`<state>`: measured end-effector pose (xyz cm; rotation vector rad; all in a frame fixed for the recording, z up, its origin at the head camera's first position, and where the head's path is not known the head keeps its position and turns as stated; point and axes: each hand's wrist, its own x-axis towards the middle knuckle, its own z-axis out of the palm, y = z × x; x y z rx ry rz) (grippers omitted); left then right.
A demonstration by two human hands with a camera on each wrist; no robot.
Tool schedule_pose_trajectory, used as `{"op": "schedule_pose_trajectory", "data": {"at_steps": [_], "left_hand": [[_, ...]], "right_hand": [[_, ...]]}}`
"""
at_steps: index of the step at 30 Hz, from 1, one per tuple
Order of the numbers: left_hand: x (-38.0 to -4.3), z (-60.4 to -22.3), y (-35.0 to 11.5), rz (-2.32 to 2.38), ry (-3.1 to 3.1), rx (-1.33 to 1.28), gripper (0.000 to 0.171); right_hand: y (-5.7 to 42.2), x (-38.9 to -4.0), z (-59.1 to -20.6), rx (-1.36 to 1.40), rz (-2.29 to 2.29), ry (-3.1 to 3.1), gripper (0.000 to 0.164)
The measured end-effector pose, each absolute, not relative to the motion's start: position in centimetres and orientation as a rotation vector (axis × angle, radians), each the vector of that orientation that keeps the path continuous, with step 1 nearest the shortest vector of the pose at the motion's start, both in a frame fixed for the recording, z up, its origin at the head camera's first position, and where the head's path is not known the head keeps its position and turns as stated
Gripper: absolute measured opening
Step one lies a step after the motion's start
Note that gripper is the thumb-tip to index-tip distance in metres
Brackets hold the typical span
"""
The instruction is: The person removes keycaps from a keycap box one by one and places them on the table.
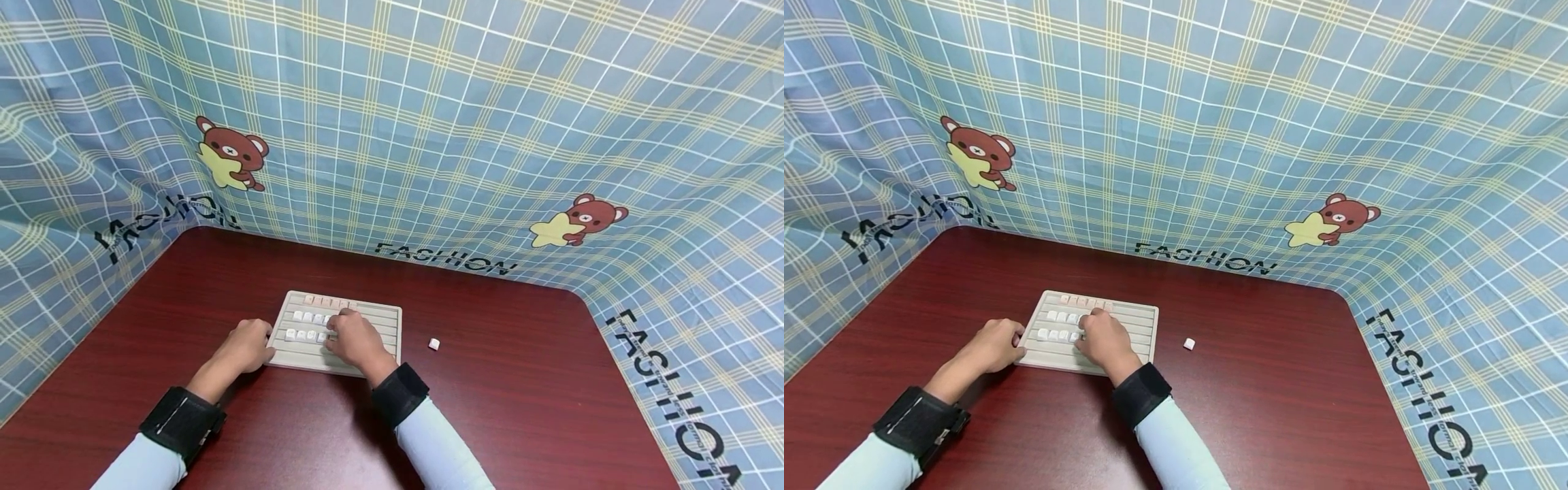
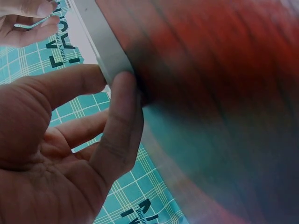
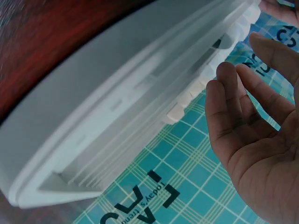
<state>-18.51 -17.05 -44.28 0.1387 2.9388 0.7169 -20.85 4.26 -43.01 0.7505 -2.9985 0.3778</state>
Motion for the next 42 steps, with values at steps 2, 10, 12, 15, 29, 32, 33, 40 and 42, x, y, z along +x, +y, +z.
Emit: {"op": "schedule_pose_trajectory", "data": {"at_steps": [2, 10, 12, 15, 29, 32, 33, 40, 42], "left_hand": [[-18.5, -44.3, -17.0, 0.719, 2.936, 0.136, 0.018], [-18.5, -44.0, -17.0, 0.737, 2.916, 0.121, 0.018], [-18.5, -43.9, -16.9, 0.739, 2.913, 0.114, 0.02], [-18.5, -43.8, -16.9, 0.739, 2.913, 0.116, 0.022], [-18.5, -43.8, -16.9, 0.733, 2.921, 0.131, 0.018], [-18.5, -43.8, -16.9, 0.726, 2.925, 0.133, 0.019], [-18.5, -43.9, -16.9, 0.724, 2.924, 0.133, 0.019], [-18.6, -43.9, -16.9, 0.734, 2.924, 0.129, 0.017], [-18.6, -44.0, -16.9, 0.735, 2.925, 0.13, 0.016]], "right_hand": [[4.0, -20.9, -43.2, 0.75, 0.374, -3.001, 0.019], [3.4, -21.1, -43.4, 0.779, 0.334, -2.971, 0.016], [3.3, -21.2, -43.4, 0.783, 0.332, -2.971, 0.014], [3.1, -21.3, -43.5, 0.787, 0.337, -2.978, 0.012], [2.9, -21.4, -44.2, 0.771, 0.359, -2.987, 0.005], [2.9, -21.5, -44.4, 0.769, 0.364, -2.981, 0.008], [2.9, -21.5, -44.5, 0.769, 0.365, -2.981, 0.009], [2.9, -21.6, -44.7, 0.768, 0.377, -2.98, 0.012], [2.9, -21.6, -44.7, 0.77, 0.38, -2.978, 0.012]]}}
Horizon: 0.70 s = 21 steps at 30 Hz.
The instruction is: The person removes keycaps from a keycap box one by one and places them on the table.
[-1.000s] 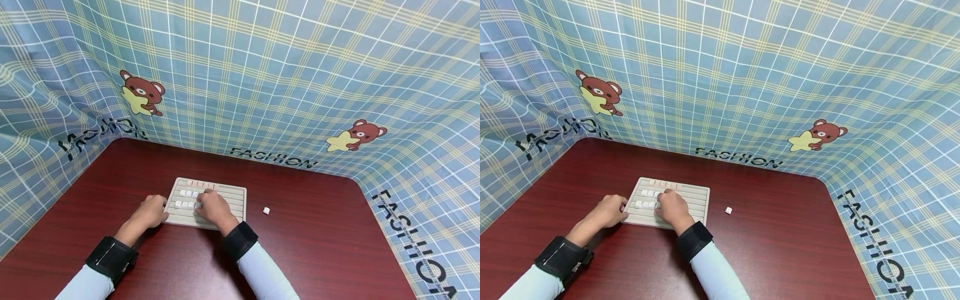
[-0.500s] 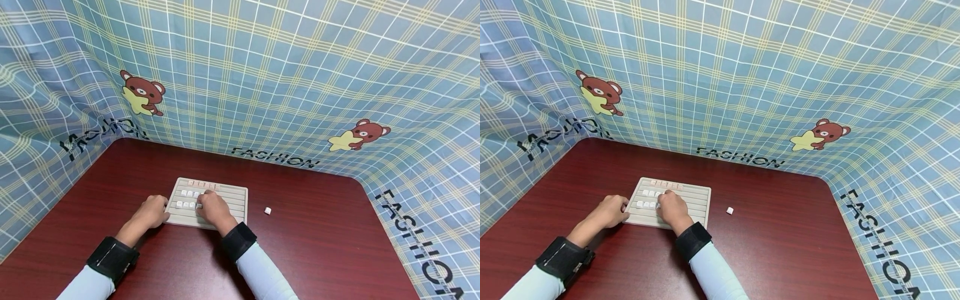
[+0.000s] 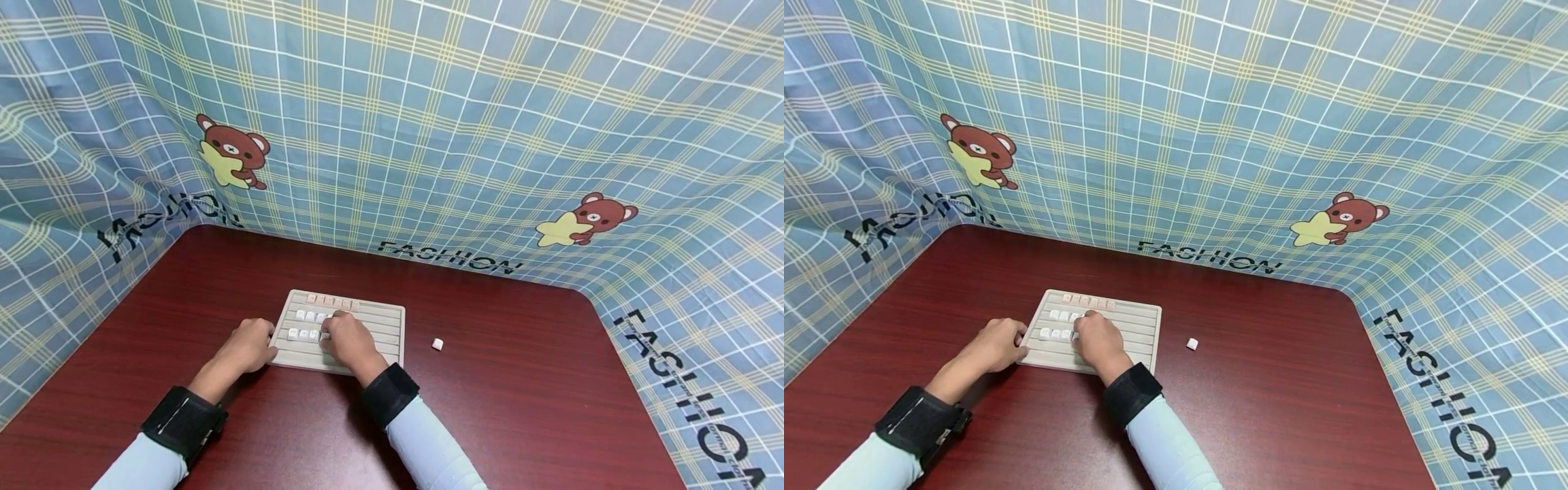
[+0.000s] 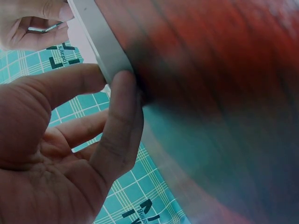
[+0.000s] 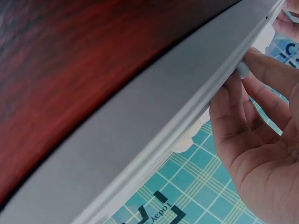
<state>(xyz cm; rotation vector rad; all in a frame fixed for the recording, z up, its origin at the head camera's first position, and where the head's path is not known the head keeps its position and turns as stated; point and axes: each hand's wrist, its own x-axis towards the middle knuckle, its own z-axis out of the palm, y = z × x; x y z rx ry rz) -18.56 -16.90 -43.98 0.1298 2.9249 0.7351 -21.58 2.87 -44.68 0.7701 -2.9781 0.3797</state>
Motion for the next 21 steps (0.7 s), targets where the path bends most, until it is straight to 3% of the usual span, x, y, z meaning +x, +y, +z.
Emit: {"op": "schedule_pose_trajectory", "data": {"at_steps": [13, 21], "left_hand": [[-18.47, -44.08, -16.97, 0.725, 2.926, 0.13, 0.01], [-18.51, -43.89, -16.93, 0.727, 2.915, 0.118, 0.017]], "right_hand": [[2.81, -21.35, -44.63, 0.773, 0.408, -2.979, 0.012], [2.96, -21.35, -44.18, 0.793, 0.404, -2.957, 0.01]]}}
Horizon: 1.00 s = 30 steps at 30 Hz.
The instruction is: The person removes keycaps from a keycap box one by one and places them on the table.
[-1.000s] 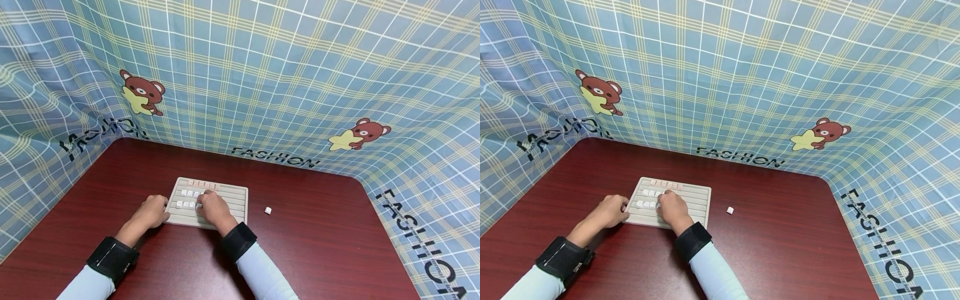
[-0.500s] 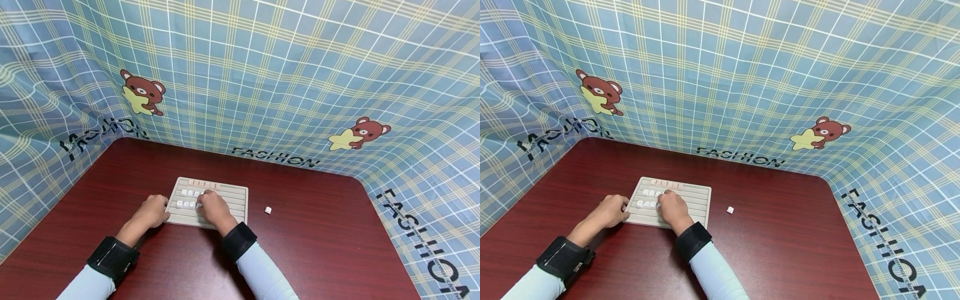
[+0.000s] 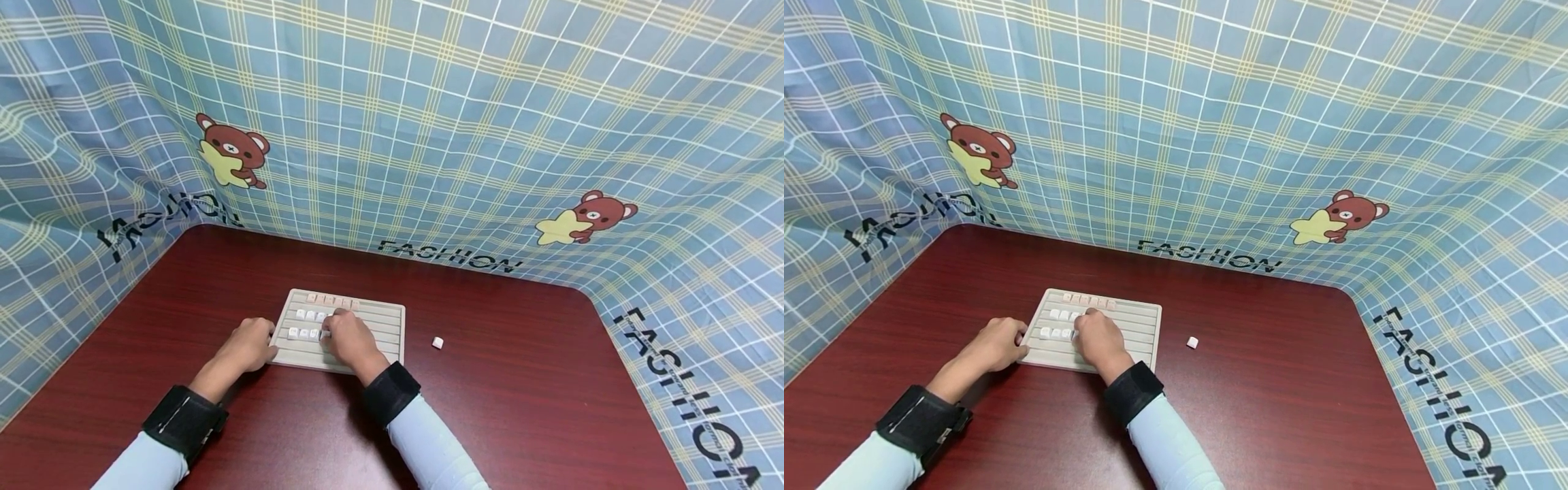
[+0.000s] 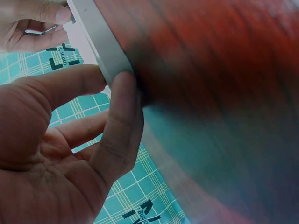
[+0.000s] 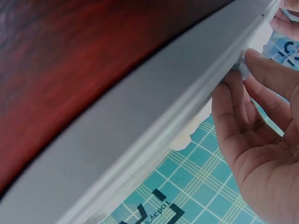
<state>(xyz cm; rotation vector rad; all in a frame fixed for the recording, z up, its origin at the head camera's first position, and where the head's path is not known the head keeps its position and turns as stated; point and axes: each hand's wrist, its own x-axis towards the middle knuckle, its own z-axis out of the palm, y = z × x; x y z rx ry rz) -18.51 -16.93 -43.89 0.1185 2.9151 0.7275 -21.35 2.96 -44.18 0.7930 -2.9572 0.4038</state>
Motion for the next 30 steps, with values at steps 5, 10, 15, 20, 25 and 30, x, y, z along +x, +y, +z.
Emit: {"op": "schedule_pose_trajectory", "data": {"at_steps": [5, 10, 15, 20, 25, 30], "left_hand": [[-18.5, -43.8, -16.8, 0.722, 2.914, 0.12, 0.017], [-18.4, -43.7, -16.7, 0.703, 2.927, 0.135, 0.015], [-18.4, -43.6, -16.7, 0.699, 2.929, 0.14, 0.015], [-18.4, -43.7, -16.8, 0.699, 2.931, 0.137, 0.016], [-18.4, -43.8, -16.8, 0.699, 2.931, 0.139, 0.017], [-18.5, -43.9, -16.9, 0.697, 2.935, 0.149, 0.017]], "right_hand": [[3.3, -21.4, -43.8, 0.801, 0.372, -2.95, 0.01], [3.9, -21.3, -43.3, 0.798, 0.372, -2.962, 0.011], [4.8, -21.1, -42.9, 0.771, 0.405, -2.988, 0.011], [5.8, -21.2, -42.6, 0.733, 0.403, -3.007, 0.014], [7.3, -21.1, -42.5, 0.706, 0.447, -3.003, 0.015], [9.1, -21.0, -42.6, 0.711, 0.479, -2.968, 0.012]]}}
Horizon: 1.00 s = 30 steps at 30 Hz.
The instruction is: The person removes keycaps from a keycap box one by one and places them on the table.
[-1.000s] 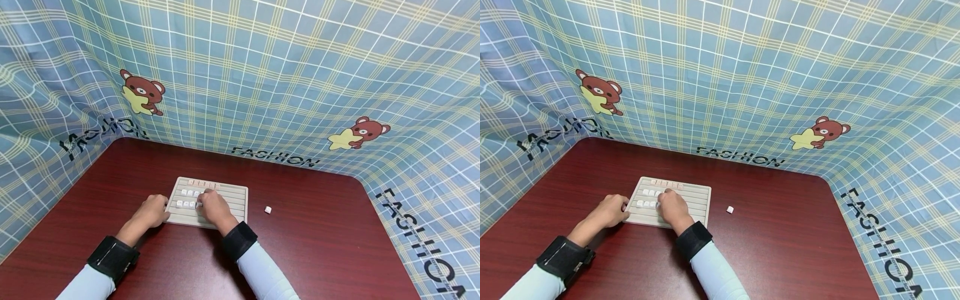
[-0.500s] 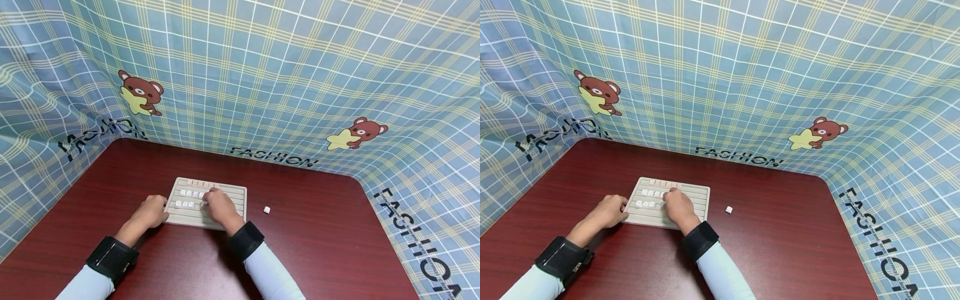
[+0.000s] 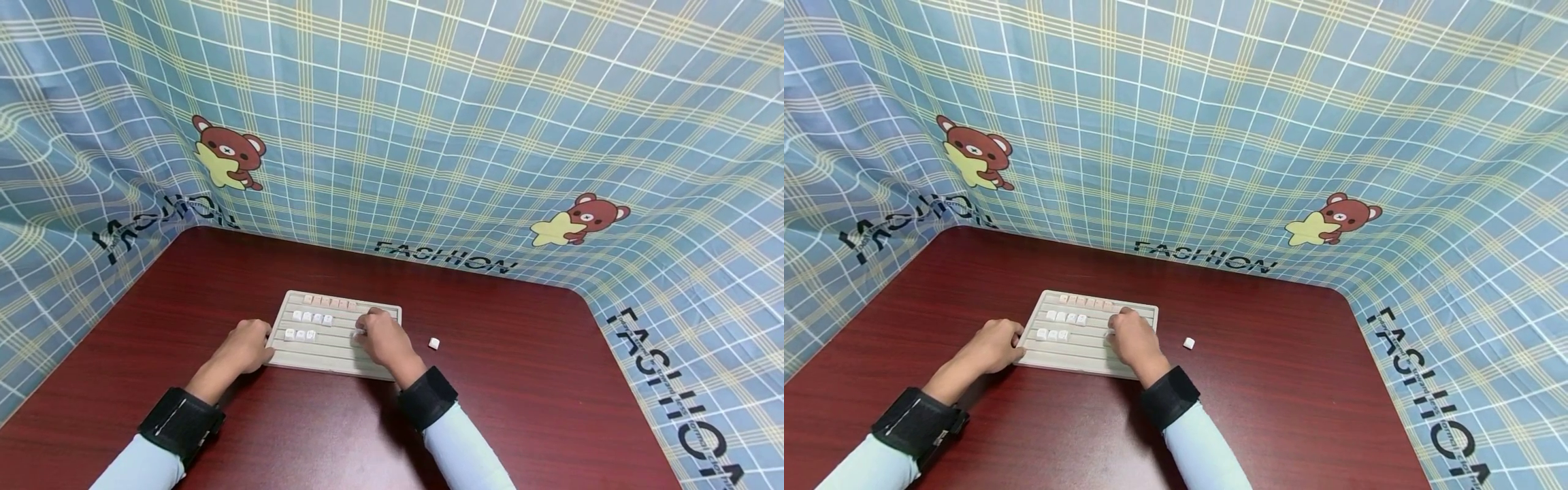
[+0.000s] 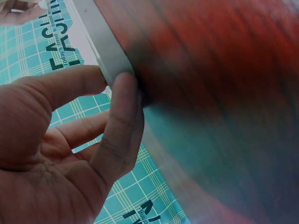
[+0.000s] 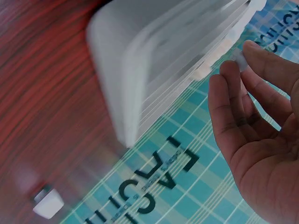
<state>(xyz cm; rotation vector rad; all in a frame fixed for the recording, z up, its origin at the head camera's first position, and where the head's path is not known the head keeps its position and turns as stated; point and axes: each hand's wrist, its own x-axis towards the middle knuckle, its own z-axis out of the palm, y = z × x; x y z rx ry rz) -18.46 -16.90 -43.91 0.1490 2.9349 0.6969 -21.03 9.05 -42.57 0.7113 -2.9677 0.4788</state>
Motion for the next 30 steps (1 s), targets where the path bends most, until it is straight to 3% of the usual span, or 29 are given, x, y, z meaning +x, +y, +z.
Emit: {"op": "schedule_pose_trajectory", "data": {"at_steps": [15, 30], "left_hand": [[-18.4, -43.8, -16.8, 0.68, 2.934, 0.147, 0.02], [-18.6, -44.0, -16.8, 0.675, 2.941, 0.16, 0.008]], "right_hand": [[13.9, -21.2, -43.0, 0.592, 0.489, -2.951, 0.012], [17.5, -21.1, -44.3, 0.466, 0.454, -2.977, 0.005]]}}
